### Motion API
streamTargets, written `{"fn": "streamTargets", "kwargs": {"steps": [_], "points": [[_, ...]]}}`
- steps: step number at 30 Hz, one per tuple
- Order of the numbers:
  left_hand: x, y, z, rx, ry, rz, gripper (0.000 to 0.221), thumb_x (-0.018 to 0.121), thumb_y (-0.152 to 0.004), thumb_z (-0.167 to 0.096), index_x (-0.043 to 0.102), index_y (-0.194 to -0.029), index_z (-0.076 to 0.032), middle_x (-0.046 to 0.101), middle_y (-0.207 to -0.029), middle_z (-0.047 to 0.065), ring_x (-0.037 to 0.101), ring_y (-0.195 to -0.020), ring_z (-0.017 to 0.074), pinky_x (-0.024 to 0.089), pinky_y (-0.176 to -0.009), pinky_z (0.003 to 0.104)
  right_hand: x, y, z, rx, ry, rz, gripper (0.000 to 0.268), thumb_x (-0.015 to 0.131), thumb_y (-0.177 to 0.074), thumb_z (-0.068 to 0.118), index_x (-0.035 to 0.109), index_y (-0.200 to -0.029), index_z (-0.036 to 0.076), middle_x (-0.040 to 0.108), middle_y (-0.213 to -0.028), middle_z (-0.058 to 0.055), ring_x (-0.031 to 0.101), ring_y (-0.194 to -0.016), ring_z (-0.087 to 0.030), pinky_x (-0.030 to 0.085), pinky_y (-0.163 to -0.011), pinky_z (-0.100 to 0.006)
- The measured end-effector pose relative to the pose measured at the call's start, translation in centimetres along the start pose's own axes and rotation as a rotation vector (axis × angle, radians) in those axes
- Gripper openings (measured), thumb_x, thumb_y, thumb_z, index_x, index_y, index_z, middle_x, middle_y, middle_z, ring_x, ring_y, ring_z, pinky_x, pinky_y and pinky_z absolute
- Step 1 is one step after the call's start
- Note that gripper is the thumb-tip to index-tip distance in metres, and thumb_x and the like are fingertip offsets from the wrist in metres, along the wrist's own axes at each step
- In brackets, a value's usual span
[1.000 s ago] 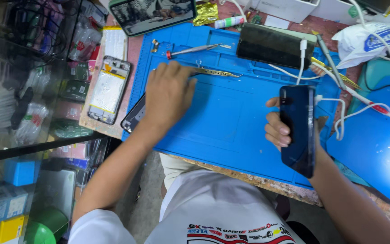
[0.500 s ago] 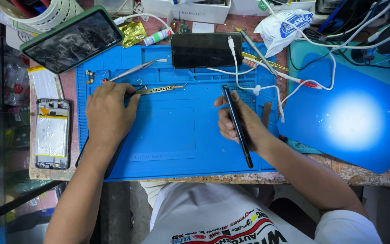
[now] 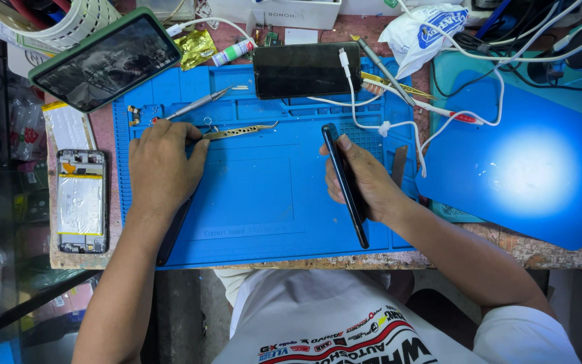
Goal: The person tapes and reassembles a mobile phone, plugs in a charger to verify it powers on, and then uses a tool to secure the internal components.
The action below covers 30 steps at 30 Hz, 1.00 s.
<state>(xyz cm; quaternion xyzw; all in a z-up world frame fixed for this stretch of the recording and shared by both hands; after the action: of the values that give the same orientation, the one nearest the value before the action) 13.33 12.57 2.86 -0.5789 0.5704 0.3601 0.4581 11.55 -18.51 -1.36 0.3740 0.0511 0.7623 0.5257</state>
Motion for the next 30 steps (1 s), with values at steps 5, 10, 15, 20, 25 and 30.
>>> {"fn": "streamTargets", "kwargs": {"steps": [5, 10, 15, 20, 25, 30], "points": [[0.1, -0.3, 0.1, -0.030, 0.008, 0.031, 0.018, 0.078, -0.090, -0.025, 0.075, -0.097, -0.008, 0.070, -0.100, 0.013, 0.065, -0.101, 0.0331, 0.045, -0.086, 0.049, 0.1, -0.1, -0.2, 0.039, 0.000, -0.063, 0.049, 0.049, -0.101, 0.055, 0.060, -0.112, 0.009, 0.052, -0.065, -0.001, 0.049, -0.051, -0.011, 0.042, -0.045, -0.027], [0.1, -0.2, 0.2, -0.022, 0.020, 0.028, 0.018, 0.078, -0.089, -0.024, 0.073, -0.095, -0.008, 0.070, -0.100, 0.013, 0.065, -0.102, 0.0342, 0.045, -0.085, 0.050, -0.1, -0.1, -0.3, 0.056, 0.110, -0.150, 0.048, 0.048, -0.101, 0.056, 0.058, -0.103, 0.010, 0.059, -0.069, -0.003, 0.057, -0.056, -0.013, 0.047, -0.048, -0.029], [0.0, -0.1, 0.5, 0.028, 0.060, -0.040, 0.018, 0.080, -0.086, -0.023, 0.069, -0.089, -0.009, 0.069, -0.098, 0.013, 0.064, -0.103, 0.0358, 0.044, -0.083, 0.050, -0.3, -0.2, -0.4, 0.022, 0.072, -0.135, 0.047, 0.050, -0.102, 0.053, 0.062, -0.109, 0.008, 0.059, -0.069, -0.004, 0.056, -0.057, -0.016, 0.048, -0.052, -0.031], [-0.2, 0.3, 0.7, 0.010, 0.115, -0.050, 0.015, 0.079, -0.083, -0.019, 0.067, -0.088, -0.010, 0.068, -0.095, 0.009, 0.064, -0.099, 0.0327, 0.043, -0.080, 0.049, -0.4, -0.3, -0.6, -0.004, -0.007, -0.055, 0.046, 0.050, -0.106, 0.051, 0.059, -0.116, 0.007, 0.053, -0.068, -0.003, 0.050, -0.056, -0.014, 0.043, -0.052, -0.030], [-0.8, 0.6, 1.3, -0.009, 0.126, -0.067, 0.013, 0.078, -0.085, -0.016, 0.068, -0.092, -0.010, 0.067, -0.096, 0.007, 0.064, -0.097, 0.0310, 0.043, -0.081, 0.046, -0.6, -0.4, -0.7, -0.020, -0.042, -0.017, 0.047, 0.049, -0.106, 0.051, 0.056, -0.120, 0.007, 0.051, -0.068, -0.002, 0.047, -0.056, -0.013, 0.041, -0.052, -0.029], [-1.0, 0.4, 0.6, 0.104, 0.087, -0.248, 0.010, 0.078, -0.092, -0.017, 0.072, -0.097, -0.011, 0.067, -0.098, 0.007, 0.064, -0.095, 0.0293, 0.044, -0.083, 0.045, -0.7, -0.4, -0.7, -0.026, -0.032, -0.002, 0.049, 0.049, -0.107, 0.053, 0.056, -0.121, 0.006, 0.049, -0.068, -0.001, 0.046, -0.057, -0.012, 0.040, -0.052, -0.029]]}}
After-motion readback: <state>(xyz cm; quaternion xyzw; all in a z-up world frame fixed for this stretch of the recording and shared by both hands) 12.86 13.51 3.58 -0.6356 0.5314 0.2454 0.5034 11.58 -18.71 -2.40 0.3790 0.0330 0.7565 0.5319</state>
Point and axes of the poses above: each hand's wrist, its own y-axis away from the middle knuckle, its own x-axis out of the palm, z = x × y, the point moved 3 cm from there along -y, towards the middle knuckle
